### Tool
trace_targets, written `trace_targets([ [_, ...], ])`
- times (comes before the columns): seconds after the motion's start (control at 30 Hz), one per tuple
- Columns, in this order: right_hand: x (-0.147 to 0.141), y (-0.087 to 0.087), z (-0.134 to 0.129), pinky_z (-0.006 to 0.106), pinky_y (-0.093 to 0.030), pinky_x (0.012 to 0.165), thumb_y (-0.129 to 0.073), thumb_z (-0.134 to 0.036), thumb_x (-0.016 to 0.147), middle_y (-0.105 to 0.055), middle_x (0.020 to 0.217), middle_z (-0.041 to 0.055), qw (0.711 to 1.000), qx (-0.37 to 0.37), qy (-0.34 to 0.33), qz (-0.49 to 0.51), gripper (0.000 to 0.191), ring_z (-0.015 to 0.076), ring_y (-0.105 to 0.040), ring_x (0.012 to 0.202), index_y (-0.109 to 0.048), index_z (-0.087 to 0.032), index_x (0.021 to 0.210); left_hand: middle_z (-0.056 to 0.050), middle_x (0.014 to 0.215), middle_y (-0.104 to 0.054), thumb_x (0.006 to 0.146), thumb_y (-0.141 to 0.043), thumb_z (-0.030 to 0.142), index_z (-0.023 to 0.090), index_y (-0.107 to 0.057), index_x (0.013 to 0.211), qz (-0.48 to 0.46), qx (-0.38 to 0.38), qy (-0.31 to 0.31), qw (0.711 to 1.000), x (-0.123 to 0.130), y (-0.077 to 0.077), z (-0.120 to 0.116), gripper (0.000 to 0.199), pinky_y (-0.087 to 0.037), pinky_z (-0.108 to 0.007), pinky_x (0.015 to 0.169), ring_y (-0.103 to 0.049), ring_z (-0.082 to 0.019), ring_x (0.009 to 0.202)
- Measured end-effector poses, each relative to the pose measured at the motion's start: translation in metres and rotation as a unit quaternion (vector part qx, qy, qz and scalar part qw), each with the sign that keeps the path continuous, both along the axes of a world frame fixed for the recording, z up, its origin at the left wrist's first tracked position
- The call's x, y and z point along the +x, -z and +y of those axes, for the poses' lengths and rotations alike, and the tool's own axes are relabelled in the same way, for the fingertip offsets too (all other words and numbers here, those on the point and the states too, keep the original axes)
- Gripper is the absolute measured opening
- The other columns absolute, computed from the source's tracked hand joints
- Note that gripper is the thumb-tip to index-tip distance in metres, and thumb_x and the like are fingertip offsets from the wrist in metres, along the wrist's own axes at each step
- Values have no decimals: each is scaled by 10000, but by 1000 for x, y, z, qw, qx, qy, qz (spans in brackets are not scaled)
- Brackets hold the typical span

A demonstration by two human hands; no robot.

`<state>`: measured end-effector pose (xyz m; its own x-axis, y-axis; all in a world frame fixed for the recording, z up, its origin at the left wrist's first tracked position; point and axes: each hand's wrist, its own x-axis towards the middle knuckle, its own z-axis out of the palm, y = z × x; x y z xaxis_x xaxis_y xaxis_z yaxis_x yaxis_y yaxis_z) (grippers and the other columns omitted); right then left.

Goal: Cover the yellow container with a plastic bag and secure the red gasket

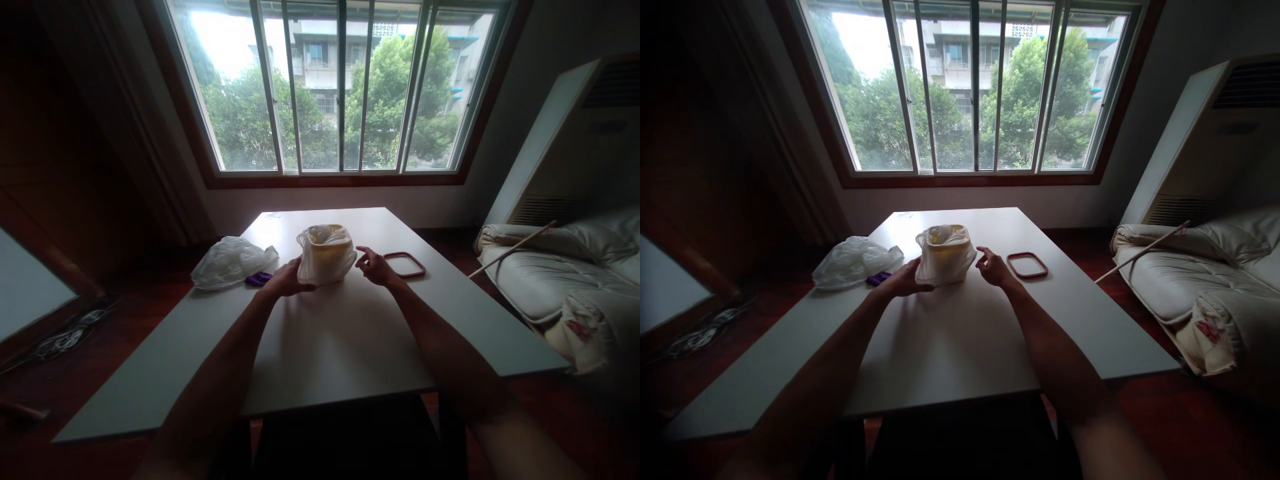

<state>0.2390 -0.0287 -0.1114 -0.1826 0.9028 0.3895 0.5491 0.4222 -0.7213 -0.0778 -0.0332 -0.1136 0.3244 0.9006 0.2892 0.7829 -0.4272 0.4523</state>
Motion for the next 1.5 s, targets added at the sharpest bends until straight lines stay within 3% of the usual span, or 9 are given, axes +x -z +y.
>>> trace_targets([
  [0.23,-20,16,8,244,-498,483,-575,-419,917,-718,829,49,986,-41,-36,157,468,106,-579,495,-588,-134,1289,-184,1277,-633,827,-660,540,201,-672,1277,188,-11,-91,978,-6,-8,-7,563,-451,-485,998,-587,-391,1198],
  [0.37,-23,10,7,225,-484,450,-573,-503,913,-731,977,93,975,-42,-29,217,458,120,-657,533,-645,-141,1184,-151,1110,-683,916,-525,405,209,-739,1142,130,38,-159,978,-2,-20,-8,368,-496,-380,877,-656,-314,1057],
  [0.57,-19,-2,0,237,-536,517,-575,-426,907,-706,1205,115,968,-51,0,247,480,156,-733,670,-596,-176,1316,-111,723,-711,813,-522,243,188,-718,794,-78,35,-240,967,-7,-31,-8,205,-505,-353,684,-696,-276,733],
  [0.73,-12,4,9,388,-593,857,-517,-428,920,-673,1305,140,971,6,26,237,553,254,-706,1067,-559,-145,1393,-74,734,-739,825,-481,225,154,-670,1001,-338,-74,-191,919,0,-29,-5,268,-505,-280,521,-625,-162,472],
  [0.83,-8,11,17,452,-481,1075,-522,-442,921,-628,1385,158,976,46,46,210,563,280,-609,1254,-579,-134,1388,-101,941,-761,860,-495,219,160,-612,1199,-485,-96,-147,857,6,-28,-2,363,-566,-282,634,-723,-168,660],
  [0.93,-6,15,20,480,-452,1098,-529,-456,919,-575,1449,169,976,69,52,200,587,297,-569,1302,-560,-145,1415,-119,1265,-683,918,-528,315,216,-570,1314,-545,-60,-118,828,10,-28,1,410,-589,-309,802,-730,-209,1017],
  [1.13,-6,5,14,501,-411,1128,-533,-522,938,-486,1538,152,972,144,46,182,627,290,-484,1389,-502,-193,1471,-124,1578,-427,937,-547,551,225,-417,1497,-474,35,-51,878,15,-31,-4,661,-497,-389,1066,-448,-291,1429],
  [1.3,-9,-6,3,482,-424,1118,-535,-581,938,-491,1537,143,971,158,19,179,646,285,-498,1379,-502,-218,1472,-152,1564,-436,907,-568,593,210,-285,1556,-401,55,41,913,28,-29,-11,805,-457,-418,1111,-466,-291,1411],
  [1.5,-20,-14,-6,470,-476,1071,-593,-663,878,-584,1443,154,967,81,-57,234,750,311,-570,1308,-515,-203,1466,-173,1455,-536,822,-691,567,196,-312,1517,-410,16,124,904,46,-19,-16,874,-463,-445,1091,-503,-312,1359],
])
